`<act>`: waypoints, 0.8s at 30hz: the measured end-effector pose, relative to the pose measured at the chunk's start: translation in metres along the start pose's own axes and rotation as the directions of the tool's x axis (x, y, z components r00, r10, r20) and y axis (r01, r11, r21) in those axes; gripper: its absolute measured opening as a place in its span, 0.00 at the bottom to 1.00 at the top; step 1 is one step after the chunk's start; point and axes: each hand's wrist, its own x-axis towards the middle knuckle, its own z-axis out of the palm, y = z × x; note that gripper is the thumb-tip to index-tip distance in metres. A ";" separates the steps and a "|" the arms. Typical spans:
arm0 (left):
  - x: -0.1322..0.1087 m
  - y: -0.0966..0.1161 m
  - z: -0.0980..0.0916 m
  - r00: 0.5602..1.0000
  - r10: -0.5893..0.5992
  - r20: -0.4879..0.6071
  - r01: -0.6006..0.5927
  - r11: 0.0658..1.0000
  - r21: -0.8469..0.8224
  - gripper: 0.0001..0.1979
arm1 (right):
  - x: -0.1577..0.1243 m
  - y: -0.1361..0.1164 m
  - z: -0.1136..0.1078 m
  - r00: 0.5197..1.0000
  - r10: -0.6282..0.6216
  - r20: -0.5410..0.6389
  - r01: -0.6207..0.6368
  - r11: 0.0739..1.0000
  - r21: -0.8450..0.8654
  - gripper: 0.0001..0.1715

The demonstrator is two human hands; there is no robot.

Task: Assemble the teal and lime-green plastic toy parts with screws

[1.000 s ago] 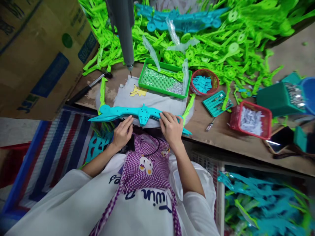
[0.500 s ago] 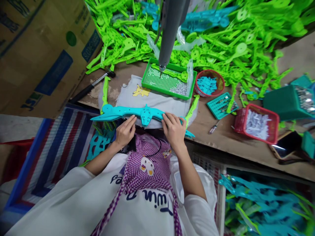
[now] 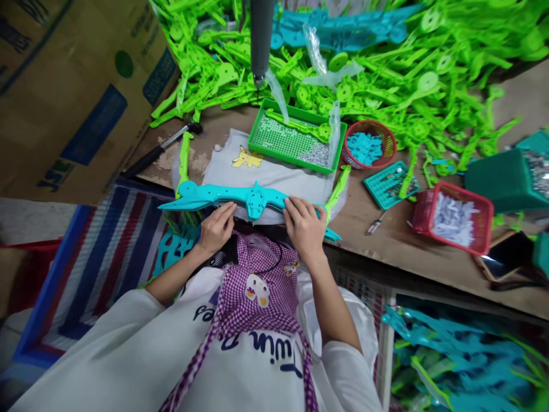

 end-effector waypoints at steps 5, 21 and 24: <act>0.004 -0.003 -0.003 1.000 -0.001 0.024 0.000 0.999 0.033 0.21 | 0.000 0.000 0.000 1.000 -0.009 -0.005 0.009 1.000 -0.017 0.19; 0.020 -0.010 -0.004 1.000 0.022 -0.022 -0.019 0.988 0.152 0.13 | 0.001 -0.002 -0.001 1.000 0.001 0.003 -0.001 1.000 -0.009 0.21; 0.038 -0.012 -0.008 0.996 0.086 0.000 -0.085 0.983 0.161 0.09 | 0.001 -0.002 -0.001 1.000 0.003 0.011 -0.003 1.000 -0.004 0.21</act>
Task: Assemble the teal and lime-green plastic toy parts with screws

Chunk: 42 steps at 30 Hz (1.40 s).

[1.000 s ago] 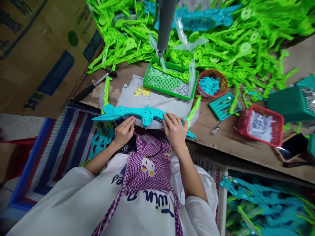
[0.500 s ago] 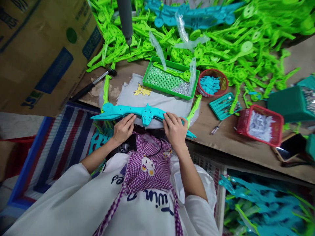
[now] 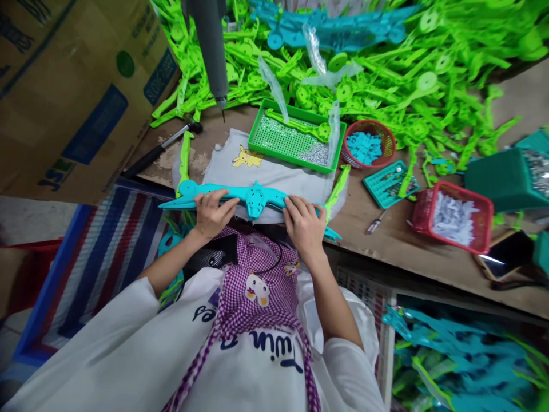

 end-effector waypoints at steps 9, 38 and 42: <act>0.043 -0.024 -0.016 0.900 0.364 0.239 -0.339 0.930 -0.139 0.10 | 0.000 0.000 0.001 1.000 -0.007 -0.023 0.006 1.000 -0.020 0.21; 0.065 -0.038 -0.019 0.784 0.501 0.365 -0.451 0.865 -0.219 0.13 | 0.000 0.001 0.003 1.000 0.017 -0.003 -0.017 1.000 -0.007 0.20; 0.065 -0.038 -0.018 0.773 0.500 0.390 -0.451 0.866 -0.216 0.13 | 0.000 0.001 0.003 1.000 0.014 -0.014 -0.014 1.000 0.002 0.20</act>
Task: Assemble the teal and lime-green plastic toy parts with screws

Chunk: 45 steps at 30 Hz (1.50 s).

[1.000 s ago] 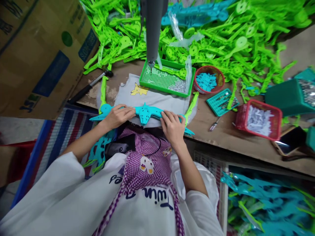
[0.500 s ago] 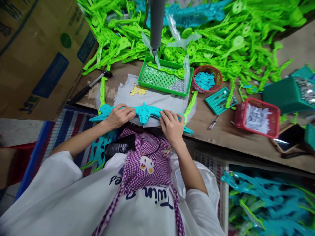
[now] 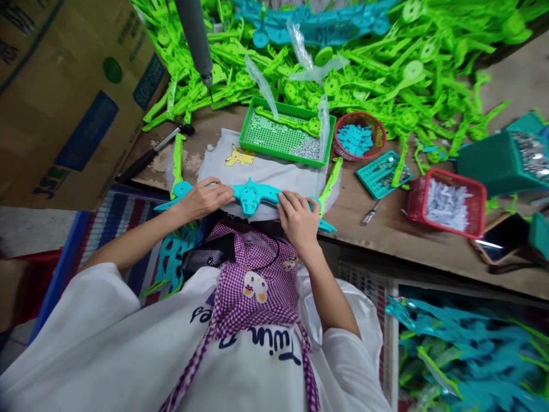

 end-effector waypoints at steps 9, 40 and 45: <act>0.002 0.003 0.007 0.997 -0.025 -0.071 0.024 0.999 -0.022 0.12 | 0.000 -0.001 0.000 1.000 -0.014 -0.025 0.014 0.999 -0.030 0.20; -0.032 0.099 0.048 0.683 -0.730 -0.002 0.707 0.662 -0.249 0.22 | 0.001 -0.002 -0.005 0.999 0.006 0.049 -0.006 1.000 0.016 0.21; -0.030 0.097 0.052 0.647 -0.762 0.029 0.746 0.626 -0.227 0.25 | 0.001 -0.002 -0.005 0.999 0.004 0.041 -0.004 1.000 0.011 0.21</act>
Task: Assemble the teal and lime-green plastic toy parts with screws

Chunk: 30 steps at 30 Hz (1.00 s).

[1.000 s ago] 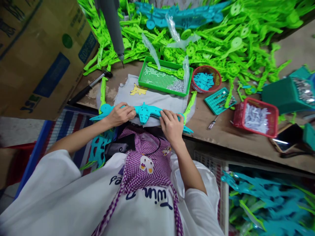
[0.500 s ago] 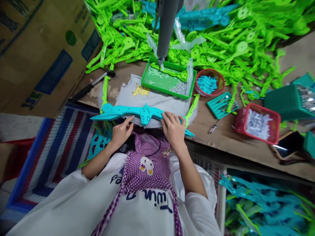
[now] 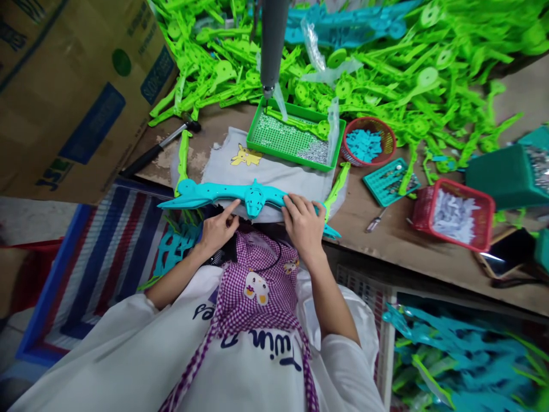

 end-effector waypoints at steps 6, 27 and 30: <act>0.002 -0.002 -0.002 1.000 -0.010 0.007 0.010 1.000 0.000 0.25 | 0.000 0.000 0.000 1.000 -0.011 -0.010 0.011 1.000 -0.012 0.21; 0.030 -0.043 -0.097 0.985 0.168 -0.046 -0.162 0.979 0.121 0.22 | -0.001 -0.001 0.000 1.000 0.004 0.014 -0.004 1.000 0.024 0.21; 0.026 -0.057 -0.097 0.984 0.169 -0.050 -0.163 0.982 0.099 0.18 | -0.001 -0.002 0.001 1.000 0.022 0.004 -0.022 0.999 0.039 0.21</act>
